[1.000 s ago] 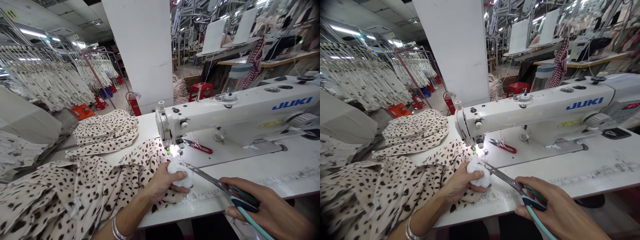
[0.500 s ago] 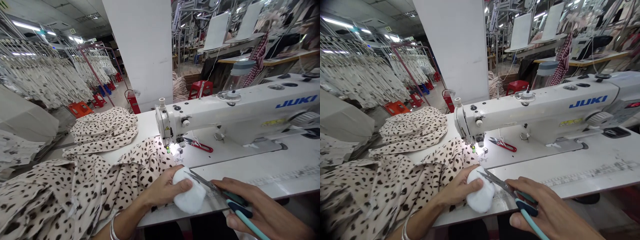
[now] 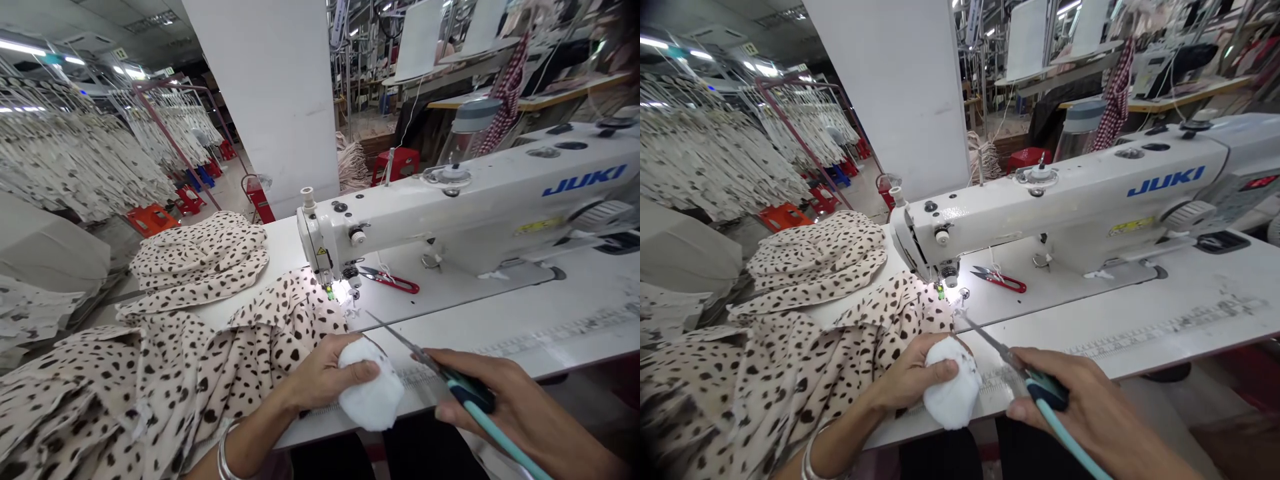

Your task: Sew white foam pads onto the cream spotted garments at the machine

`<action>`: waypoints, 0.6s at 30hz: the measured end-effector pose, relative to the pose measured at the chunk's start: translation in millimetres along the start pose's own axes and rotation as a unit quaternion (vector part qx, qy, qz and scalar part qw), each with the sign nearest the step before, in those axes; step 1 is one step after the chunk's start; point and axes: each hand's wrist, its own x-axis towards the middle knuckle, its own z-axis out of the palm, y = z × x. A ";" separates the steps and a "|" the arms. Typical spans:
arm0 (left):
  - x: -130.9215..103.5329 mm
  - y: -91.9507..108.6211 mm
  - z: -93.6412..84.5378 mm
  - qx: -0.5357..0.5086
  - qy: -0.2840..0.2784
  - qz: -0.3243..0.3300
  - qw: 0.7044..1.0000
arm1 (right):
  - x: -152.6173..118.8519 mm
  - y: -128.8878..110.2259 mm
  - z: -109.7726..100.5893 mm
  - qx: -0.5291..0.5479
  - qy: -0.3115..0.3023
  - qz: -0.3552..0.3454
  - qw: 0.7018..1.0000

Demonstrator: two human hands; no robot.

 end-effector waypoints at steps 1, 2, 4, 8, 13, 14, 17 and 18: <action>0.2 0.5 0.0 -0.009 0.006 -0.005 1.000 | -0.6 3.4 -0.4 0.012 0.012 0.002 1.000; 0.5 0.9 0.0 -0.017 0.013 -0.009 1.000 | -2.1 7.6 -0.4 0.018 0.033 0.004 0.999; 1.6 1.3 -0.3 -0.029 0.034 -0.006 0.999 | -7.4 18.1 0.7 0.020 0.073 0.004 0.997; 4.7 -0.1 -1.2 -0.049 0.092 0.019 0.994 | -22.8 39.5 3.6 0.005 0.056 0.043 0.997; 6.1 1.1 0.1 -0.074 0.110 -0.012 0.991 | -31.2 46.7 -1.4 -0.024 0.035 0.069 0.997; 5.8 2.2 0.6 -0.084 0.103 -0.026 0.991 | -30.2 44.9 -3.0 -0.027 0.032 0.073 0.996; 4.8 6.3 1.5 -0.127 0.073 -0.057 0.988 | -24.5 37.4 -5.9 -0.043 0.026 0.072 0.996; 4.6 7.4 1.4 -0.144 0.063 -0.063 0.986 | -22.2 35.3 -5.8 -0.052 0.046 0.070 0.995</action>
